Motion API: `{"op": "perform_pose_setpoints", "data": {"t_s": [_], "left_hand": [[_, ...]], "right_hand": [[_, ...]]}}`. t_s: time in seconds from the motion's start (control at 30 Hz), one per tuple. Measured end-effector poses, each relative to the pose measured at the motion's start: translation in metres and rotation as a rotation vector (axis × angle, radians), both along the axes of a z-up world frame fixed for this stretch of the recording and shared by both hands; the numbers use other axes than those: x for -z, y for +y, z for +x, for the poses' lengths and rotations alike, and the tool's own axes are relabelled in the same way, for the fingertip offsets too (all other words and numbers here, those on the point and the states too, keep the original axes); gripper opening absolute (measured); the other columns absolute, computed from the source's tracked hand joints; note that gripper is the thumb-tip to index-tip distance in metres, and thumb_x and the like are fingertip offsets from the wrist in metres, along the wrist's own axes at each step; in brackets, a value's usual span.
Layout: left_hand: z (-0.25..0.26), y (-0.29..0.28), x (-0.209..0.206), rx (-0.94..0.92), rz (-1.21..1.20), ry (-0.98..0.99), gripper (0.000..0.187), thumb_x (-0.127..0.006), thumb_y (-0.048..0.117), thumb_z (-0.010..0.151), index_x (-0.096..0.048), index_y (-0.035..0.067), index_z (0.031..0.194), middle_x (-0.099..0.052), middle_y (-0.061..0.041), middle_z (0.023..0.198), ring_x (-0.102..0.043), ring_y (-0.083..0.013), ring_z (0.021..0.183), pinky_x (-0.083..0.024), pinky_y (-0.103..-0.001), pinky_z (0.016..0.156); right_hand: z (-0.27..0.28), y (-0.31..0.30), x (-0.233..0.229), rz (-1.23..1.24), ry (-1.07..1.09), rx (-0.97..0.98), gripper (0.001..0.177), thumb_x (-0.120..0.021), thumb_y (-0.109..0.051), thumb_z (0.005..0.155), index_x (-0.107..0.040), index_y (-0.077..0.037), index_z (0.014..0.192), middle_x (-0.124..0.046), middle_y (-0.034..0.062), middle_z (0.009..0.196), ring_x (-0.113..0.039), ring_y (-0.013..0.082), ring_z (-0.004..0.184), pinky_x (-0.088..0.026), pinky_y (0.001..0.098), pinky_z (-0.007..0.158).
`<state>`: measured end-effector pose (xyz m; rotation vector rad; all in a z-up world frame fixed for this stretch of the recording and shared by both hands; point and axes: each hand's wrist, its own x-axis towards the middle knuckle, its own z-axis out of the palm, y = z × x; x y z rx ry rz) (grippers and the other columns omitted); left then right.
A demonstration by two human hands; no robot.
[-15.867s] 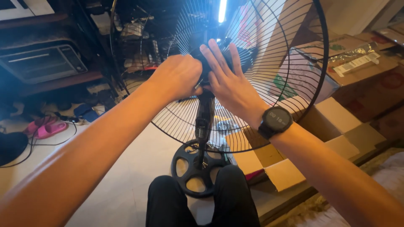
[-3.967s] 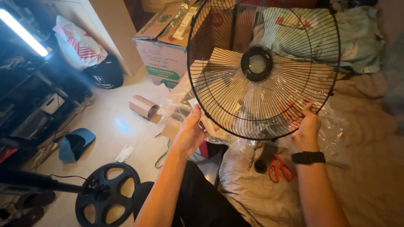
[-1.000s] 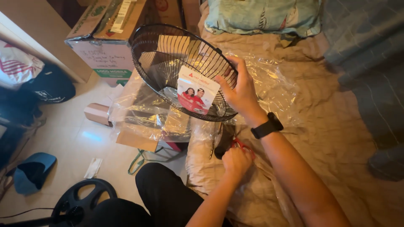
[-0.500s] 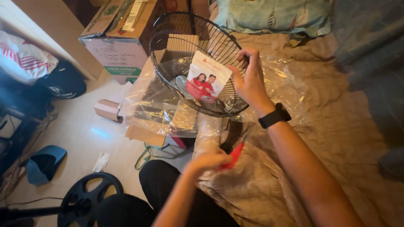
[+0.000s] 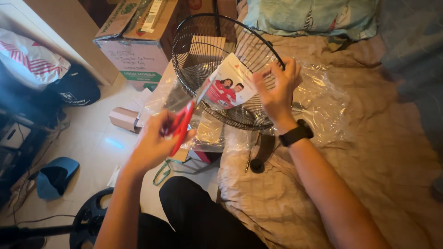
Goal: Assembling the components of a floor fan, including the motor housing and protective grilles.
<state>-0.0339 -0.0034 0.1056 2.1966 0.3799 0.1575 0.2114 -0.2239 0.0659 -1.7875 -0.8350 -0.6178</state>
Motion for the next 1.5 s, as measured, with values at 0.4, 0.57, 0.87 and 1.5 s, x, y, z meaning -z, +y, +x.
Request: {"op": "perform_pose_setpoints", "data": {"t_s": [0.4, 0.57, 0.87, 1.5], "left_hand": [[0.054, 0.0, -0.043, 0.001, 0.227, 0.08, 0.043, -0.087, 0.033, 0.063, -0.069, 0.003, 0.088, -0.07, -0.012, 0.074, -0.066, -0.0239, 0.071, -0.051, -0.036, 0.067], [0.076, 0.012, -0.025, 0.173, -0.146, 0.09, 0.032, -0.073, 0.032, 0.074, -0.064, 0.003, 0.081, -0.078, -0.004, 0.076, -0.069, -0.0123, 0.071, -0.05, -0.029, 0.063], [0.089, 0.02, -0.012, 0.272, -0.285, 0.123, 0.025, -0.071, 0.022, 0.068, -0.069, 0.004, 0.084, -0.077, -0.006, 0.082, -0.069, -0.0123, 0.076, -0.05, -0.026, 0.066], [0.082, 0.022, -0.033, 0.229, -0.363, 0.198, 0.03, -0.073, 0.023, 0.066, -0.075, -0.001, 0.084, -0.062, -0.006, 0.061, -0.054, -0.0106, 0.05, -0.04, -0.025, 0.047]], "right_hand": [[-0.003, 0.013, 0.006, -0.065, -0.157, 0.252, 0.037, -0.088, -0.033, 0.085, -0.059, -0.011, 0.082, -0.051, 0.0156, 0.13, -0.045, 0.0377, 0.135, -0.002, 0.071, 0.123], [-0.004, 0.012, 0.012, -0.051, -0.216, 0.244, 0.029, -0.084, -0.031, 0.091, -0.062, -0.011, 0.093, -0.049, 0.02, 0.145, -0.04, 0.0393, 0.146, -0.001, 0.0703, 0.126], [-0.011, 0.016, 0.012, -0.055, -0.228, 0.226, 0.03, -0.084, -0.04, 0.094, -0.066, -0.016, 0.089, -0.051, 0.017, 0.144, -0.037, 0.0377, 0.15, 0.003, 0.0722, 0.126], [-0.015, 0.017, 0.012, -0.08, -0.281, 0.192, 0.041, -0.087, -0.046, 0.09, -0.062, -0.013, 0.092, -0.046, 0.0193, 0.145, -0.034, 0.0383, 0.151, 0.005, 0.0733, 0.123]]}}
